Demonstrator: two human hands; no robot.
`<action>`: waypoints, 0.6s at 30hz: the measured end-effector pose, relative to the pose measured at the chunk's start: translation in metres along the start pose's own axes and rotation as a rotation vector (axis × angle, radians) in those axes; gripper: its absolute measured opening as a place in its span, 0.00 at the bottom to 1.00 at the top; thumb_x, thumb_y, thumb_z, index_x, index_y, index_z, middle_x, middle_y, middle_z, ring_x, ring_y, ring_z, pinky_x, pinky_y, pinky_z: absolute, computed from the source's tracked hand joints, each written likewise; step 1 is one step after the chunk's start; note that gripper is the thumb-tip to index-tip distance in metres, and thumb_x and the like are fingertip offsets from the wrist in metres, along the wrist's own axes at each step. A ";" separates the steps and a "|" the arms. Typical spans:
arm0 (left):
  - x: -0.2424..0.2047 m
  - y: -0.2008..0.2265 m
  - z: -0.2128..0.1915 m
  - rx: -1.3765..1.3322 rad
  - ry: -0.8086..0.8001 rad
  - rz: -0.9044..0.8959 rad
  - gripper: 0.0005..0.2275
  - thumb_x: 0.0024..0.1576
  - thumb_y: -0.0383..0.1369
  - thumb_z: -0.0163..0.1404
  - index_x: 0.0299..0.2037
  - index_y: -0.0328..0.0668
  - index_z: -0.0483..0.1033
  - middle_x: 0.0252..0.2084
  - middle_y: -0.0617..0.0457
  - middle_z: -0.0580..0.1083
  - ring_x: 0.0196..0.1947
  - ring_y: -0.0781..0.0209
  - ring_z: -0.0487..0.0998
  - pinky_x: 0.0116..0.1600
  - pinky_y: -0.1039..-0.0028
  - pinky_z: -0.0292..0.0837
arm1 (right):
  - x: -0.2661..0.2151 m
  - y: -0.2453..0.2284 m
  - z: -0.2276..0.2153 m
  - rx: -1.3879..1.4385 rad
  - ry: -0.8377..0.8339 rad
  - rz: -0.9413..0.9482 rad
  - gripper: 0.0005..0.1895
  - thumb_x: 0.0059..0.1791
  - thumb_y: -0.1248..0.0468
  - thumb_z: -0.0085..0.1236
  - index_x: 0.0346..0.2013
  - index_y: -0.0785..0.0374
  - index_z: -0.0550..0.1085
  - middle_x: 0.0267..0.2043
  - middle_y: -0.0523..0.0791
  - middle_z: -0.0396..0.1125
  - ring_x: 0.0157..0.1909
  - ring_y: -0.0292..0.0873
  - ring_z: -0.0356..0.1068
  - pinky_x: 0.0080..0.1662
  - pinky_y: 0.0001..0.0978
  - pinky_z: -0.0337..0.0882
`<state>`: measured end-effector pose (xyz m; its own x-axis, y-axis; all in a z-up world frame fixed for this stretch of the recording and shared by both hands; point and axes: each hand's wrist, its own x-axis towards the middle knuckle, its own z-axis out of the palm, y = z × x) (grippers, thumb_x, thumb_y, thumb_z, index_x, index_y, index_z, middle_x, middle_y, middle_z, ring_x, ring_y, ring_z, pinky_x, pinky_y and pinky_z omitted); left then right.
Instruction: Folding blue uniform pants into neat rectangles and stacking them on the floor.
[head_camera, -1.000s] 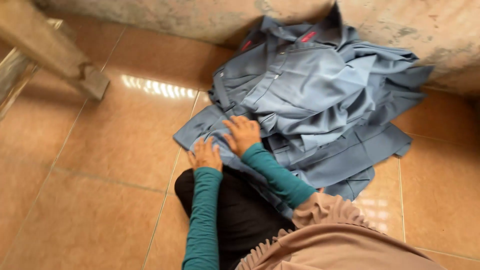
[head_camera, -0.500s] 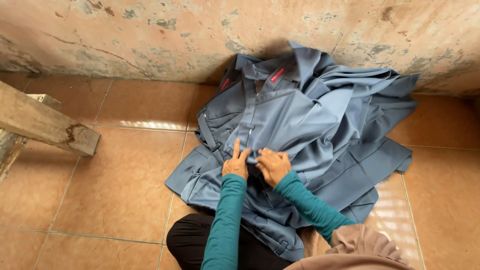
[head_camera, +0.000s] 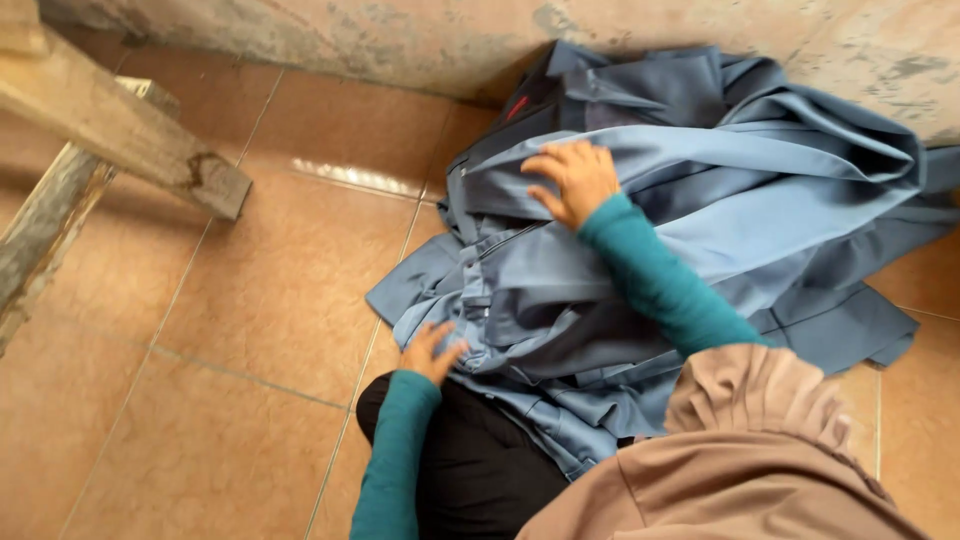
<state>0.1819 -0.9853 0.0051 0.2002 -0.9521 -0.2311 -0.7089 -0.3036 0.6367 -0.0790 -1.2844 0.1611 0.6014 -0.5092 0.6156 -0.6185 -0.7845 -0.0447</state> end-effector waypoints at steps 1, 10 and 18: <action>0.006 0.007 -0.015 -0.011 0.156 -0.007 0.19 0.62 0.52 0.51 0.58 0.55 0.78 0.56 0.40 0.76 0.60 0.41 0.75 0.64 0.53 0.69 | 0.012 0.011 0.018 -0.142 -0.083 0.000 0.18 0.52 0.38 0.54 0.55 0.31 0.73 0.61 0.35 0.65 0.62 0.45 0.62 0.56 0.44 0.60; 0.117 0.002 0.072 -0.477 -0.042 -0.467 0.25 0.60 0.52 0.52 0.67 0.64 0.66 0.59 0.51 0.76 0.27 0.55 0.85 0.47 0.77 0.83 | 0.039 0.028 0.093 -0.095 -0.562 0.012 0.04 0.58 0.54 0.47 0.42 0.33 0.67 0.51 0.33 0.70 0.56 0.40 0.71 0.59 0.43 0.61; 0.069 0.028 0.000 -0.486 0.166 -0.387 0.08 0.56 0.30 0.58 0.38 0.65 0.84 0.37 0.64 0.80 0.25 0.69 0.83 0.31 0.83 0.80 | 0.029 0.017 0.089 -0.293 -0.067 -0.257 0.10 0.51 0.58 0.50 0.25 0.41 0.69 0.35 0.33 0.63 0.37 0.37 0.66 0.34 0.28 0.67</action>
<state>0.1756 -1.0600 0.0070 0.5095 -0.7514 -0.4193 -0.1847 -0.5714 0.7996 -0.0271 -1.3442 0.1081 0.7809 -0.3390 0.5246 -0.5560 -0.7601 0.3364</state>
